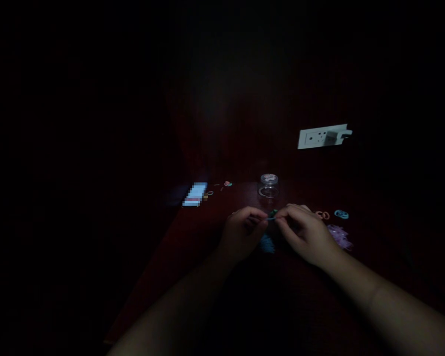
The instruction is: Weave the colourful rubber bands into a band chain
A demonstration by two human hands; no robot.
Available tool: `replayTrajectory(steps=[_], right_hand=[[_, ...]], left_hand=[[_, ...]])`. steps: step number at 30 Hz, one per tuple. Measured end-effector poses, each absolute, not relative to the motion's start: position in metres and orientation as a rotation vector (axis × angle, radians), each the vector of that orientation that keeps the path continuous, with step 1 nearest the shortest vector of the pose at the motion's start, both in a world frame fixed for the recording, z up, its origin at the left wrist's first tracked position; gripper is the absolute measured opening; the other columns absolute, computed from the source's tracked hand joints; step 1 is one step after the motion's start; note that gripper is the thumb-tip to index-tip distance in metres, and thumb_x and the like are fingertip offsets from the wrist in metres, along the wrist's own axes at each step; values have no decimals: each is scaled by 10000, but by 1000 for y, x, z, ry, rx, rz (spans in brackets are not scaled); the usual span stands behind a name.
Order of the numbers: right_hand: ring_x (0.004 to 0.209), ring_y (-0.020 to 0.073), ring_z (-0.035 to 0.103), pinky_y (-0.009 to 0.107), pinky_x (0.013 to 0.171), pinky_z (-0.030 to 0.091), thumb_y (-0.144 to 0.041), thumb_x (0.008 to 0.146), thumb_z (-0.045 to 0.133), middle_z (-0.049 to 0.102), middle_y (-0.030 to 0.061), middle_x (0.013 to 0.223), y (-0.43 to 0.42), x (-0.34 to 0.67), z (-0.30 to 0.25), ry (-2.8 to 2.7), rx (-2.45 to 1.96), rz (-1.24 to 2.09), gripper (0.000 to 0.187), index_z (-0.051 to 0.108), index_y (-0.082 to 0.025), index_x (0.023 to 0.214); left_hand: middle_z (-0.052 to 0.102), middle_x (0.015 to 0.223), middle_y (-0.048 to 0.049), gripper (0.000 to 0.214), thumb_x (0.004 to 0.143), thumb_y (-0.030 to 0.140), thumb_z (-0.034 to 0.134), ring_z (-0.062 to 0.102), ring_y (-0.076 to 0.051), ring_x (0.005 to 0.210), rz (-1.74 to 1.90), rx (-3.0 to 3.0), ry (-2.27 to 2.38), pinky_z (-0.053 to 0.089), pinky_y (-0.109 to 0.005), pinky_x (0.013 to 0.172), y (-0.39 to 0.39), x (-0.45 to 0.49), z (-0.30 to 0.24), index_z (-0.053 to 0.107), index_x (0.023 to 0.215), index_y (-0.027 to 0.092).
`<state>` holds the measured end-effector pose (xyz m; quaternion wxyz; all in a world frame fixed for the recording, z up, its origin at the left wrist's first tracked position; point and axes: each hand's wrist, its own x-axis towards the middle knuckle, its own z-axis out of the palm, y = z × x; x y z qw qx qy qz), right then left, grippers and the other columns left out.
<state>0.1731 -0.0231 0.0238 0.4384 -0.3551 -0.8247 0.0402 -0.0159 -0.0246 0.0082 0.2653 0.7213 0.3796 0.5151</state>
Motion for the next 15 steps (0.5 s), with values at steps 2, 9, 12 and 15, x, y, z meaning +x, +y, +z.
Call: replayTrajectory(steps=[2, 9, 12, 15], right_hand=[[713, 176, 573, 338, 702, 390, -203, 910, 534, 636, 21, 764, -24, 173, 24, -2047, -885, 98, 95, 604, -199, 847], [712, 176, 569, 338, 700, 376, -203, 913, 533, 626, 16, 751, -24, 175, 24, -2064, -876, 113, 103, 603, -199, 837], [707, 176, 564, 335, 694, 368, -201, 910, 536, 620, 13, 745, -24, 175, 24, -2067, -871, 103, 99, 604, -199, 838], [696, 173, 556, 333, 693, 361, -194, 908, 536, 609, 8, 730, -24, 174, 24, -2085, -861, 95, 104, 602, -201, 828]], left_hand=[[713, 919, -42, 126, 851, 255, 643, 659, -138, 759, 1393, 1952, 1030, 525, -243, 668, -25, -16, 7, 652, 951, 179], [705, 911, -42, 134, 839, 248, 662, 664, -144, 778, 1394, 2048, 1002, 530, -264, 698, -25, -17, 9, 658, 955, 183], [708, 916, -42, 142, 835, 257, 671, 662, -144, 778, 1399, 2060, 1012, 527, -264, 698, -25, -16, 11, 660, 955, 183], [704, 904, -42, 149, 845, 278, 663, 655, -144, 777, 1408, 2043, 1024, 519, -256, 680, -25, -16, 11, 664, 958, 182]])
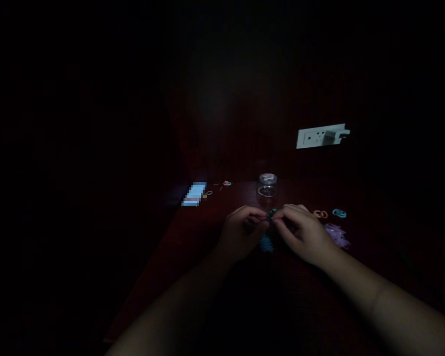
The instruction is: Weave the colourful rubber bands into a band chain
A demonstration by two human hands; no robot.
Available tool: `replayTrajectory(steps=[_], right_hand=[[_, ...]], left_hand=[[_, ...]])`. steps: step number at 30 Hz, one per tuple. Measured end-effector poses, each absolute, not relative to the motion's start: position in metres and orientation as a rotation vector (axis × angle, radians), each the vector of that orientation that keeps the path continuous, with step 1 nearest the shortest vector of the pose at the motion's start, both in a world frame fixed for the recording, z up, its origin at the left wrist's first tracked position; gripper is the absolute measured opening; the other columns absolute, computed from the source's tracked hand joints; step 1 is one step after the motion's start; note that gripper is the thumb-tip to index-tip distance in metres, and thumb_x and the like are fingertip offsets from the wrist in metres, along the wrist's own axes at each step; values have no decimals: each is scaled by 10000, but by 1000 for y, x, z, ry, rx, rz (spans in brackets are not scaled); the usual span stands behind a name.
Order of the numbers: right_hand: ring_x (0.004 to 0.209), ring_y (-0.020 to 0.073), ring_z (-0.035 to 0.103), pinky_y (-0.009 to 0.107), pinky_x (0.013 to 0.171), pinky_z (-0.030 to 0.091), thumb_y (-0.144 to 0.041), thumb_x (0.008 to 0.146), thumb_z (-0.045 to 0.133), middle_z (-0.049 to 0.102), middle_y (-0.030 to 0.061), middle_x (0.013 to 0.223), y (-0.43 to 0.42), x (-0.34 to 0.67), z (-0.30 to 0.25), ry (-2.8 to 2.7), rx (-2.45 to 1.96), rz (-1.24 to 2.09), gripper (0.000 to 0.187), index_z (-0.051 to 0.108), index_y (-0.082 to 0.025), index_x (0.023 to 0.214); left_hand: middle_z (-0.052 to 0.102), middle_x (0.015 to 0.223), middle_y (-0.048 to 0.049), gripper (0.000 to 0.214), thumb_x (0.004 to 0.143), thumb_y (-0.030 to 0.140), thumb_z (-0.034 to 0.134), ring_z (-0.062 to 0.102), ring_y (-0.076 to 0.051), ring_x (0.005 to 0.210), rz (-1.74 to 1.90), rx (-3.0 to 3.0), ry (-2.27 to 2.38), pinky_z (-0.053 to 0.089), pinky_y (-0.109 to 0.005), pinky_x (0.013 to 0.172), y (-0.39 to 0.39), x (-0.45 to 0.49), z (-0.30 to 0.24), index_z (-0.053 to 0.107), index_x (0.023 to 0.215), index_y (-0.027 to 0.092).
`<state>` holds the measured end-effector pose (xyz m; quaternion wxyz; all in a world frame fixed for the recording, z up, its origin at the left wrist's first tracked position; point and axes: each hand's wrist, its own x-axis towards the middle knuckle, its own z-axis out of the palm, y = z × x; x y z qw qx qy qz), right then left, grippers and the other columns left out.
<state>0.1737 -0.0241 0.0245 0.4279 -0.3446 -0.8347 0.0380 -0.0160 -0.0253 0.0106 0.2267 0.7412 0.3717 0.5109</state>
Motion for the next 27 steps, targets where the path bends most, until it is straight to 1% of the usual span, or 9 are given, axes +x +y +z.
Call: replayTrajectory(steps=[6, 13, 17, 22, 27], right_hand=[[697, 167, 544, 332, 696, 350, -175, 904, 542, 586, 4, 718, -26, 174, 27, -2145, -830, 77, 96, 604, -198, 835], [714, 168, 554, 333, 699, 356, -175, 904, 548, 610, 9, 742, -25, 175, 28, -2130, -817, 100, 95, 619, -199, 846], [730, 172, 566, 336, 704, 360, -169, 900, 550, 626, 14, 757, -24, 175, 28, -2106, -824, 101, 97, 631, -199, 856], [718, 175, 566, 338, 701, 361, -173, 890, 557, 627, 13, 745, -25, 175, 28, -2099, -834, 88, 91, 632, -198, 845], [708, 172, 562, 334, 691, 359, -181, 886, 560, 617, 8, 730, -25, 174, 28, -2105, -836, 69, 86, 633, -201, 845]], left_hand=[[694, 893, -41, 162, 886, 319, 616, 633, -131, 745, 1399, 2036, 1014, 498, -244, 661, -24, -17, 9, 672, 941, 176], [678, 867, -41, 185, 902, 342, 593, 607, -124, 711, 1386, 2050, 994, 468, -234, 632, -23, -19, 7, 659, 916, 170], [673, 862, -46, 174, 895, 332, 600, 603, -130, 716, 1367, 2043, 1024, 464, -235, 626, -23, -19, 7, 656, 902, 168], [679, 879, -52, 132, 875, 273, 601, 603, -129, 708, 1353, 2033, 1021, 472, -239, 621, -25, -19, 8, 645, 942, 169], [686, 908, -49, 166, 815, 256, 667, 604, -128, 720, 1383, 2028, 994, 482, -239, 627, -28, -18, 11, 637, 955, 173]])
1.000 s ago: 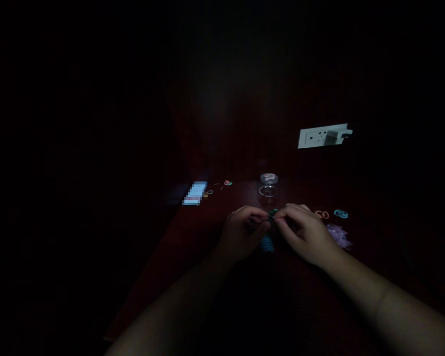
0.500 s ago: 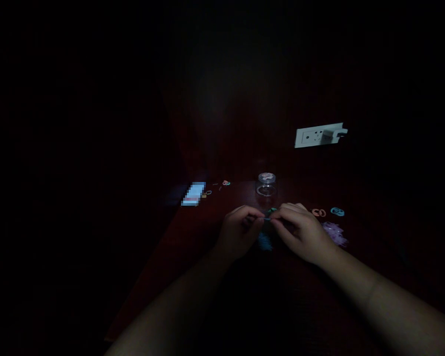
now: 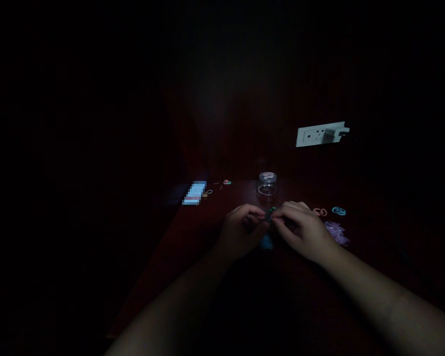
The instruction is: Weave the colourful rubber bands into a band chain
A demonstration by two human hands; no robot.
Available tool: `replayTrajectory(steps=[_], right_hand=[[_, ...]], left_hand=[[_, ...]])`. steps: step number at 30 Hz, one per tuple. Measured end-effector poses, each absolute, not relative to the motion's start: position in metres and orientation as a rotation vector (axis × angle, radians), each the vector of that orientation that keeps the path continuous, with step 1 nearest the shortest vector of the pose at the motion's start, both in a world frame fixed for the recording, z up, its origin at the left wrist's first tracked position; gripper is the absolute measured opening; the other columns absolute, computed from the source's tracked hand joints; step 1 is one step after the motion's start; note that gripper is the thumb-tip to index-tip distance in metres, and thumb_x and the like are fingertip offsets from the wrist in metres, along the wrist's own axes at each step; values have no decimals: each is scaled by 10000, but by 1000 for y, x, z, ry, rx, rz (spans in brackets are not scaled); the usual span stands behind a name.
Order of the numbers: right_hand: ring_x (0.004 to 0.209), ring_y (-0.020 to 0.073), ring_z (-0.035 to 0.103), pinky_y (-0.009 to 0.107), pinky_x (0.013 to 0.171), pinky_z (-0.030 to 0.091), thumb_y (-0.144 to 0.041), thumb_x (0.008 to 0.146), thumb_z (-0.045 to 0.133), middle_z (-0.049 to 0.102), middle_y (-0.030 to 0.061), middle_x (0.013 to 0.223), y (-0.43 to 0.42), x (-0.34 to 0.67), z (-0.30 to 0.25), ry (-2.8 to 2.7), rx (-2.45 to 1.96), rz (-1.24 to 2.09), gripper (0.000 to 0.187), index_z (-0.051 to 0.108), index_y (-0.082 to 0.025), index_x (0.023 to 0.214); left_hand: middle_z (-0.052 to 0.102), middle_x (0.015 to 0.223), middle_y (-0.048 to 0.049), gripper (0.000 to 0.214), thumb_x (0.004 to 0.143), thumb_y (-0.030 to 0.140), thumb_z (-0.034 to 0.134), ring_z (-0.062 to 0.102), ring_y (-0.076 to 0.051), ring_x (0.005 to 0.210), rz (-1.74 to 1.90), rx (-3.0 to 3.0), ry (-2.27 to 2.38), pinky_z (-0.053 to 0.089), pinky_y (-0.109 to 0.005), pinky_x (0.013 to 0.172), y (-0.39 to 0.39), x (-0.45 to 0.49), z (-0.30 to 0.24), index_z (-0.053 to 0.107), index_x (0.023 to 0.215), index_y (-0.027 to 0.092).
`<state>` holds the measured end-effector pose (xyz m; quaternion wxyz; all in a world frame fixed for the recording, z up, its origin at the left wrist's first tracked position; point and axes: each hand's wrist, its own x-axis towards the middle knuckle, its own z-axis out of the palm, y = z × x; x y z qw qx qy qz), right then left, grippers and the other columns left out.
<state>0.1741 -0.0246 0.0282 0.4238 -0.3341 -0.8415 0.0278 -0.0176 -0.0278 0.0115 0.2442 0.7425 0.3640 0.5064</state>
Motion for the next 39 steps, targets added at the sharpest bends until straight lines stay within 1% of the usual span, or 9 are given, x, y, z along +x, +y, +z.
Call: replayTrajectory(steps=[7, 12, 18, 24, 30, 37, 39], right_hand=[[709, 173, 561, 339, 695, 362, -191, 888, 567, 610, 10, 725, -25, 174, 28, -2108, -842, 70, 82, 627, -205, 834], [712, 172, 559, 338, 695, 359, -189, 887, 575, 610, 10, 725, -24, 174, 27, -2113, -831, 65, 72, 624, -206, 837], [713, 170, 557, 335, 693, 355, -184, 886, 580, 604, 9, 729, -24, 175, 27, -2114, -822, 56, 67, 627, -202, 841], [702, 171, 555, 334, 690, 355, -185, 886, 572, 604, 11, 720, -24, 175, 26, -2114, -818, 47, 78, 626, -205, 833], [706, 173, 566, 335, 694, 362, -201, 887, 567, 616, 13, 718, -25, 175, 30, -2118, -820, 28, 93, 632, -206, 821], [724, 186, 575, 346, 705, 375, -210, 860, 594, 619, 18, 740, -28, 175, 33, -2128, -805, 18, 55, 636, -210, 894], [727, 186, 578, 345, 704, 379, -207, 862, 591, 620, 19, 748, -28, 175, 33, -2138, -785, 34, 53, 635, -210, 890]], left_hand=[[688, 826, -25, 212, 769, 314, 736, 616, -130, 687, 1373, 2117, 1005, 496, -258, 638, -28, -17, 15, 655, 913, 181], [677, 786, -18, 105, 823, 264, 668, 605, -113, 655, 1398, 2104, 1088, 479, -230, 597, -25, -17, 11, 663, 880, 176], [682, 798, -25, 107, 839, 271, 649, 604, -112, 663, 1408, 2104, 1091, 477, -226, 602, -24, -18, 10, 656, 876, 170], [687, 825, -33, 137, 830, 278, 658, 612, -120, 678, 1396, 2070, 1079, 481, -232, 598, -24, -18, 10, 648, 915, 171], [691, 781, -21, 95, 830, 270, 661, 614, -118, 661, 1402, 2125, 1081, 481, -235, 601, -25, -17, 12, 663, 853, 178], [696, 800, -24, 92, 846, 268, 642, 606, -113, 662, 1428, 2141, 1026, 482, -235, 608, -26, -19, 12, 656, 859, 178], [693, 795, -22, 89, 846, 266, 641, 604, -113, 662, 1436, 2144, 1009, 483, -234, 609, -26, -20, 13, 655, 857, 179]])
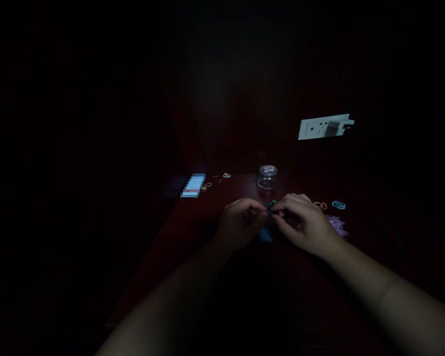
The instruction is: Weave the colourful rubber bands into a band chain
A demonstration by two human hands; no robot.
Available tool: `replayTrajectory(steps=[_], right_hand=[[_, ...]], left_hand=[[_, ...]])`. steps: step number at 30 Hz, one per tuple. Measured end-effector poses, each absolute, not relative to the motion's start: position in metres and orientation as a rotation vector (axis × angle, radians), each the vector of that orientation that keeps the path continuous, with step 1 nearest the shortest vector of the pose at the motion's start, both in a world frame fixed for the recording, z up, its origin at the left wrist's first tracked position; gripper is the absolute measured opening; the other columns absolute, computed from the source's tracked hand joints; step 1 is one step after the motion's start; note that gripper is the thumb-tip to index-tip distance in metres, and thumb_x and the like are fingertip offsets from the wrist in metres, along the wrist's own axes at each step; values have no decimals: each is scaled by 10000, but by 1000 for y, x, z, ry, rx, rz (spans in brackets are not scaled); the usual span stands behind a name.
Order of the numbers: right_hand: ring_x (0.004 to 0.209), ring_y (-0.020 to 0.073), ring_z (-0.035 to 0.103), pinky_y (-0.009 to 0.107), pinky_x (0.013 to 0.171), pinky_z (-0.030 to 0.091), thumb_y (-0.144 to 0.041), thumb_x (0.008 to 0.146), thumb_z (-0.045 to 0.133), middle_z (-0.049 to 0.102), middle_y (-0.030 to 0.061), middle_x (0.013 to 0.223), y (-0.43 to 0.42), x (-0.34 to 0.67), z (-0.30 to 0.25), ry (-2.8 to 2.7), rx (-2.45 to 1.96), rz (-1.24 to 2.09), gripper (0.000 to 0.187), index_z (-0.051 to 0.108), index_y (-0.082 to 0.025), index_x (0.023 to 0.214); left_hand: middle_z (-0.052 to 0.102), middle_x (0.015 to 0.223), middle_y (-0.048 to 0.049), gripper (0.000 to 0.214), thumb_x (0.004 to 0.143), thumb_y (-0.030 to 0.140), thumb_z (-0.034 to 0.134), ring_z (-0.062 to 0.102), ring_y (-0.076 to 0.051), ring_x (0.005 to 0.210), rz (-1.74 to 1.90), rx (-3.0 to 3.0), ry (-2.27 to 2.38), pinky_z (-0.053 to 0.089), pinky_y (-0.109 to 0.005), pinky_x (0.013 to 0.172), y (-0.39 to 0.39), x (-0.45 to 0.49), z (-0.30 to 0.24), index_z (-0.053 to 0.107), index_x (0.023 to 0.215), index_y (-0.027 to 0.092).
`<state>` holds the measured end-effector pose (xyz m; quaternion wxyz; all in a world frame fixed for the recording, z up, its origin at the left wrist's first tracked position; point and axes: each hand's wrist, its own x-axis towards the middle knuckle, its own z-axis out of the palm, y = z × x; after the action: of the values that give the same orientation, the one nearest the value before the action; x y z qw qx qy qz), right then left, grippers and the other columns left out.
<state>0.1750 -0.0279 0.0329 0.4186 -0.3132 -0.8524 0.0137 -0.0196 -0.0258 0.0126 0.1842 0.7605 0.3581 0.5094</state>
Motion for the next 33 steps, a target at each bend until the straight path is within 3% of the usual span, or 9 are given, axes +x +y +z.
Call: replayTrajectory(steps=[18, 22, 33], right_hand=[[709, 181, 576, 348, 695, 382, -200, 876, 580, 616, 17, 740, -25, 178, 31, -2094, -777, 30, 78, 615, -209, 807], [707, 179, 570, 345, 691, 375, -196, 877, 577, 609, 12, 731, -26, 176, 32, -2105, -777, 32, 86, 611, -209, 799], [728, 184, 568, 348, 703, 368, -220, 890, 569, 634, 28, 764, -25, 180, 31, -2162, -795, 11, 107, 628, -204, 802]], left_hand=[[685, 817, -26, 97, 857, 264, 629, 603, -121, 702, 1510, 2155, 1031, 488, -256, 657, -26, -23, 16, 657, 885, 176], [686, 855, -25, 164, 816, 291, 692, 607, -124, 721, 1481, 2189, 958, 487, -252, 650, -26, -21, 15, 659, 932, 181], [672, 777, -11, 65, 825, 243, 667, 586, -108, 668, 1434, 2243, 984, 472, -233, 616, -23, -24, 13, 655, 820, 180]])
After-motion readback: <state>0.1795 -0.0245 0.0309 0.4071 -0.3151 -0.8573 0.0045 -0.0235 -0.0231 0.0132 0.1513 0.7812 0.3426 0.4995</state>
